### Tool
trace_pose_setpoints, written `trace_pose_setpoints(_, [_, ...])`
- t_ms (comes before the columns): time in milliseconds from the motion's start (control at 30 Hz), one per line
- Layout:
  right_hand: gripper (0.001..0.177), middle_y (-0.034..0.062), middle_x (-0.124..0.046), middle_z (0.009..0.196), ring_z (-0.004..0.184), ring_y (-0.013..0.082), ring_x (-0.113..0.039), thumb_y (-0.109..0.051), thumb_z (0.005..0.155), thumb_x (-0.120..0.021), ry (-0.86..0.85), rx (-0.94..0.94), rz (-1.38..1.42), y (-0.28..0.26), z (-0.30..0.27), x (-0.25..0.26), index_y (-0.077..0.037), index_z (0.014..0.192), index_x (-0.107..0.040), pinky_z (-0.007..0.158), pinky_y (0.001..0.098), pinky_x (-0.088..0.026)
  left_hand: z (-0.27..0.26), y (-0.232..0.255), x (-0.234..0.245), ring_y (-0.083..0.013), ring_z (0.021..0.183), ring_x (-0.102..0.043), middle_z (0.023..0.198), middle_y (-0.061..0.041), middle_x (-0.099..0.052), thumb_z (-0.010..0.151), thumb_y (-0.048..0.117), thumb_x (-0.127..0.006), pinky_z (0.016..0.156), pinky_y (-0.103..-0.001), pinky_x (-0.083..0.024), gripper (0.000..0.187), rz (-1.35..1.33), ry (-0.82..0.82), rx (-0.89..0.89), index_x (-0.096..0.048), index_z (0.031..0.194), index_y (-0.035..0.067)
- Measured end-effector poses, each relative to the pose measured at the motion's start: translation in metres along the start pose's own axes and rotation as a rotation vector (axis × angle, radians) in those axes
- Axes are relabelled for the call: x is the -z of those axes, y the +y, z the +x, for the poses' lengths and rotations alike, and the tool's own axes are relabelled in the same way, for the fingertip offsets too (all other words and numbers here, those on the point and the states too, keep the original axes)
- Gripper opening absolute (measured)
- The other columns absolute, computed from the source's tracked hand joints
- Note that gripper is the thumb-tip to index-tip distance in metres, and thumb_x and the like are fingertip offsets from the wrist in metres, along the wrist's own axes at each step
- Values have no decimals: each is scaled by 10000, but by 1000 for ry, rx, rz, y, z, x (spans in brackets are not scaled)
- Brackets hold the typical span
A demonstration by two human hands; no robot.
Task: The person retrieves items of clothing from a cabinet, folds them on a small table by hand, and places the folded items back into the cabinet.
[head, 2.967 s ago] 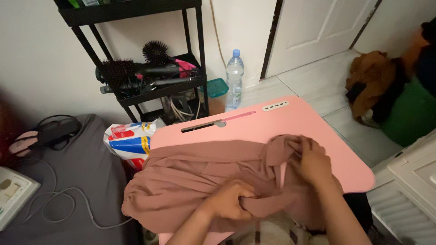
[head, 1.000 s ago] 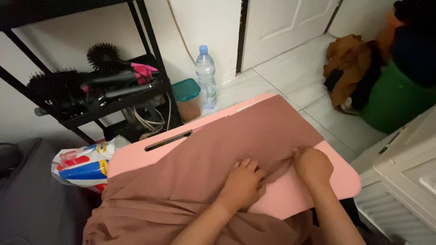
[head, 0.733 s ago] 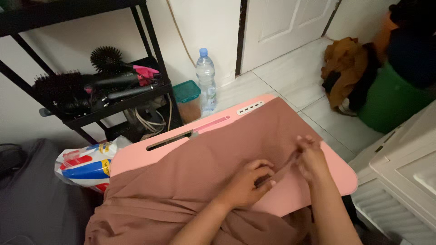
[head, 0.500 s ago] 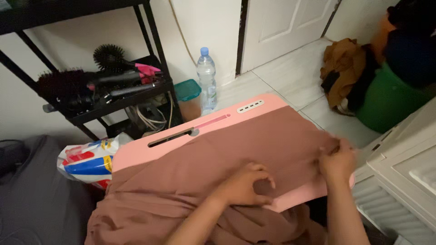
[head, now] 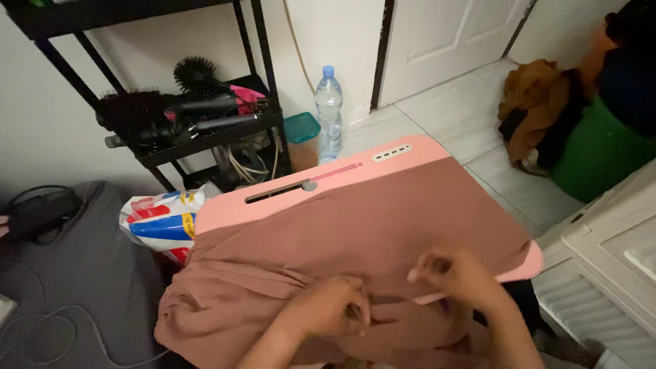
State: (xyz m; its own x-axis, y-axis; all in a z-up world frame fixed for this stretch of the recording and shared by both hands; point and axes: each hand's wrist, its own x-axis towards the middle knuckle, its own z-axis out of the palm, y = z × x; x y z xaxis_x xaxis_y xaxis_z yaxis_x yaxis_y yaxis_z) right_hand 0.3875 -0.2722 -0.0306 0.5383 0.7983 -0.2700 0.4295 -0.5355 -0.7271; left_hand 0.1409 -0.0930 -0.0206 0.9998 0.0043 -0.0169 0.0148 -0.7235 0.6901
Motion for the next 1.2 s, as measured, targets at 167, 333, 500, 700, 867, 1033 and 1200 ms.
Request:
trace_pose_setpoints(167, [622,94,-684,808,731,209,-636,-463,594,-979,-141,157,-189,-58,-43,-36,-55,938,-660,688,386,-548,3,2,22,-238,922,-705,968,-37,-716,860,103,-753,839,-358,-554,121,-248,285,-197,-736,978,123])
trace_pose_setpoints(333, [394,137,-720,922,802,351,-655,-278,758,-786,292,197,-483,-61,-45,-63,-100,1089,-668,702,468,-510,17,1,31,-245,917,-691,987,-50,-712,843,173,-801,807,-352,-554,183,-281,470,-16,-723,990,98])
trace_pose_setpoints(500, [297,146,-769,859,700,334,-701,-221,874,-672,155,132,-89,-24,-26,-26,-72,1126,-720,694,412,-565,0,-29,25,-358,963,-659,1035,-144,-719,432,476,-924,808,-475,-513,561,357,622,-249,-792,885,172])
trace_pose_setpoints(700, [245,153,-731,896,751,295,-696,-238,944,-636,342,341,-86,-7,-21,-22,-54,1066,-742,704,375,-545,-9,-43,32,-355,822,-688,881,-142,-737,787,313,-845,731,-427,-532,269,-6,338,122,-772,938,103])
trace_pose_setpoints(867, [378,131,-653,1026,861,327,-649,-246,838,-769,331,247,-114,-11,-30,-18,-87,1175,-703,707,413,-540,-10,-24,49,-361,817,-694,938,-145,-734,845,205,-693,710,-430,-537,234,-59,566,100,-752,1050,108])
trace_pose_setpoints(1033, [510,140,-682,1190,991,387,-671,-242,655,-805,333,348,-416,-5,-31,-13,-109,1136,-700,785,448,-548,-9,-10,62,-362,750,-660,878,-162,-711,959,287,-655,678,-406,-525,217,-136,561,110,-719,1002,84])
trace_pose_setpoints(1200, [296,85,-746,1183,1054,303,-728,-216,842,-698,275,-219,-700,7,-24,0,-176,1128,-761,933,415,-568,4,-25,57,-311,669,-623,781,-149,-681,992,371,-624,677,-381,-508,310,-88,562,292,-699,968,71])
